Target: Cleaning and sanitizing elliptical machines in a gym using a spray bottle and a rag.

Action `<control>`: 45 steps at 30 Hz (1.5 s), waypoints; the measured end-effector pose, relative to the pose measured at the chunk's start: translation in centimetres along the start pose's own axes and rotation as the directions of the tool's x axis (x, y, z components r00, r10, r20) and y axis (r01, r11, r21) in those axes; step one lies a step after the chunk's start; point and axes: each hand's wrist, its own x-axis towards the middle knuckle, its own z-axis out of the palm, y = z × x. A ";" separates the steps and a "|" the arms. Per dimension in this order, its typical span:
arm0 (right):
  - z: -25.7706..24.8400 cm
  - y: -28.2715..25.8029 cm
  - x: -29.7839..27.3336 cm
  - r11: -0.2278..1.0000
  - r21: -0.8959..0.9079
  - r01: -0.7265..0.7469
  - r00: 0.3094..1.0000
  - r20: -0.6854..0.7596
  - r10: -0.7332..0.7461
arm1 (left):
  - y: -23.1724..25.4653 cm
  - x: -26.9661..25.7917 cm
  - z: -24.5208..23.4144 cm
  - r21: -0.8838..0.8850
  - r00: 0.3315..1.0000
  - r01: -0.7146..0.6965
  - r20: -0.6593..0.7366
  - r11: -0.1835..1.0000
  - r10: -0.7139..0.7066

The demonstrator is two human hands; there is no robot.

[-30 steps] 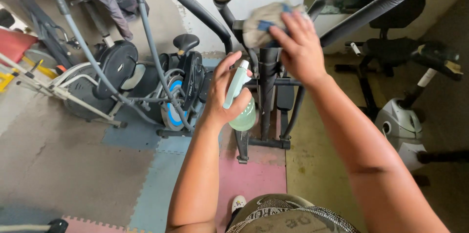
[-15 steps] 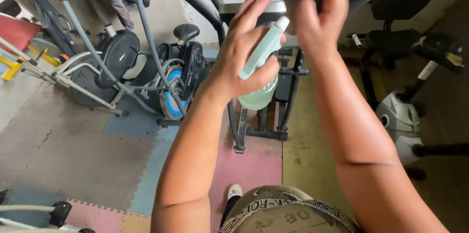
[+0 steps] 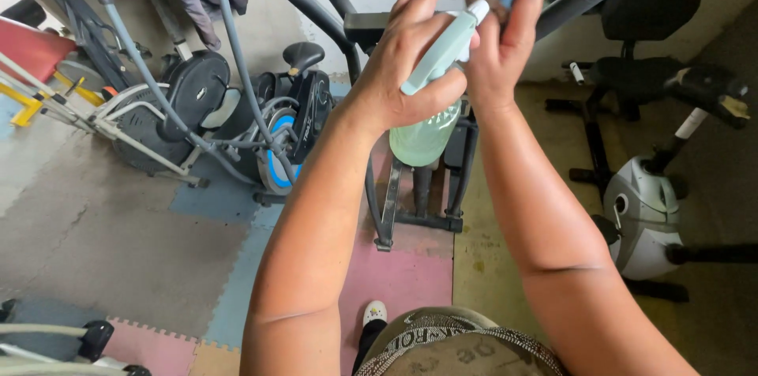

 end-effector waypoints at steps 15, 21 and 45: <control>-6.9 14.8 0.9 0.920 0.211 -0.329 0.933 -0.076 0.351 | -1.2 0.6 0.9 -0.074 0.999 0.019 0.040 0.997 -0.016; -2.4 8.6 1.6 0.996 -0.034 0.087 0.960 0.271 -0.074 | -1.6 0.7 1.6 -0.132 0.998 0.020 0.056 0.991 -0.013; -4.1 0.9 0.7 0.974 0.120 -0.190 0.978 0.108 0.177 | 1.1 -3.1 -1.7 -0.066 0.997 0.070 0.019 0.995 -0.069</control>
